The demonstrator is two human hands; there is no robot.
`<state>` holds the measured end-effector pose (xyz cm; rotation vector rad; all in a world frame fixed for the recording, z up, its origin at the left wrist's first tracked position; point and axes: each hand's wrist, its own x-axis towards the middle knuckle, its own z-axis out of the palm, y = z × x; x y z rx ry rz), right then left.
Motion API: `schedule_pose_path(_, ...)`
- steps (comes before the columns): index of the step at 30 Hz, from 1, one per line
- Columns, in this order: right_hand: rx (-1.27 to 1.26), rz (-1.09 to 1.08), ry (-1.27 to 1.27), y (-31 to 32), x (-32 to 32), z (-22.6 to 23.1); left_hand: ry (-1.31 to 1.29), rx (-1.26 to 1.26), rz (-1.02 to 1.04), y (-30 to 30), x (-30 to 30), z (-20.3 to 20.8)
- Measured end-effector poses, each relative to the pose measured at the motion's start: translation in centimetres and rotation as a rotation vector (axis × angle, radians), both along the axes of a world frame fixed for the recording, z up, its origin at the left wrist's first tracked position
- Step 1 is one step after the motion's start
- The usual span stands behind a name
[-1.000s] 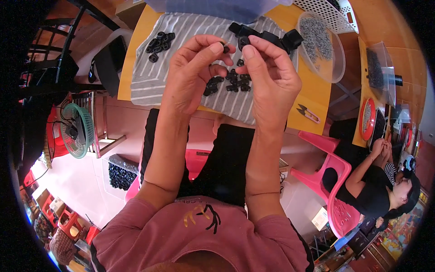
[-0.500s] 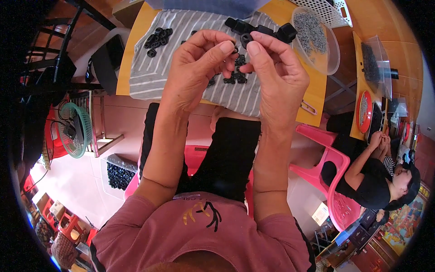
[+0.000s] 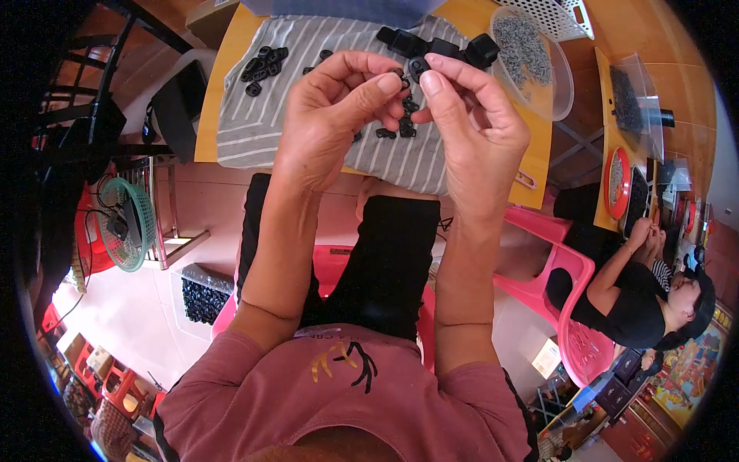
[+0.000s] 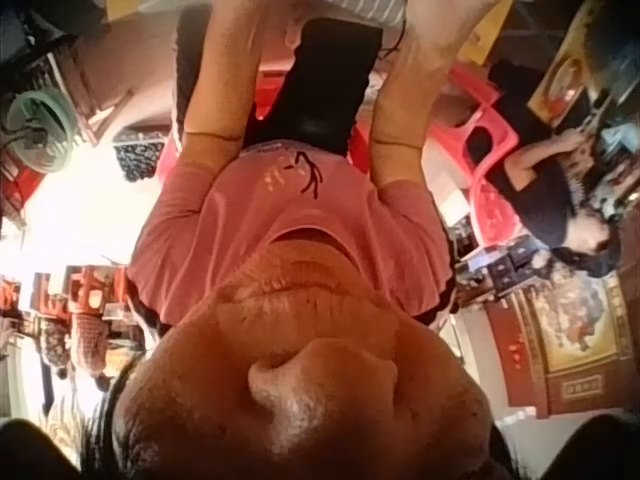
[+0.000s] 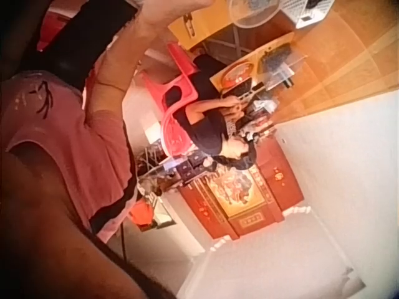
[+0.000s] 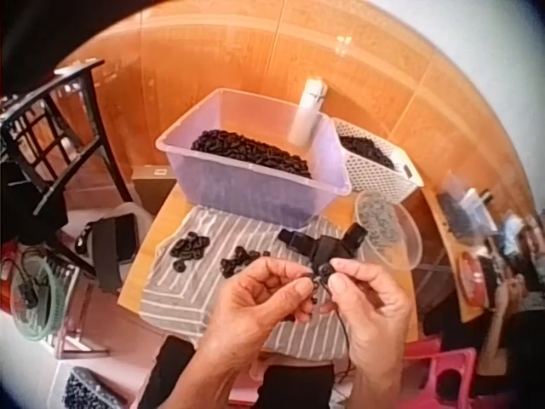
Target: Manually assemble small plastic components and metal rings at a workstation.
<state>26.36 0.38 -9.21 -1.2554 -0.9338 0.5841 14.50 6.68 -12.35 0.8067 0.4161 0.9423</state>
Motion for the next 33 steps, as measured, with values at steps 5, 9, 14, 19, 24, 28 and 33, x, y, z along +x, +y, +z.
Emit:
schedule_pose_path(5, -0.031, -0.006, -0.045, -0.6, 0.3, 0.4, 0.034, 0.019, 0.008, -0.4, 0.1, 0.2)
schedule_pose_path(9, -0.035, -0.002, -0.087, -0.9, 0.0, 0.6, 0.029, -0.009, 0.013, -0.6, 0.4, 0.2)
schedule_pose_path(14, -0.061, -0.001, -0.135, -1.2, 0.2, 0.8, 0.011, -0.042, 0.004, -0.9, 0.6, 0.2)
schedule_pose_path(19, -0.053, -0.011, -0.13, -1.4, -0.1, 0.8, -0.102, -0.134, 0.02, -1.2, 0.9, 0.3)
schedule_pose_path(24, -0.008, -0.036, -0.226, -1.2, -0.6, 0.5, -0.074, -0.112, 0.09, -1.6, 0.8, 0.7)
schedule_pose_path(28, -0.022, 0.045, -0.076, -1.2, -0.1, 1.1, -0.078, -0.069, 0.095, -1.6, 0.9, 0.9)
schedule_pose_path(33, -0.113, 0.205, 0.028, -1.4, 1.4, 2.7, -0.09, 0.035, 0.034, -1.2, 0.0, 1.0)
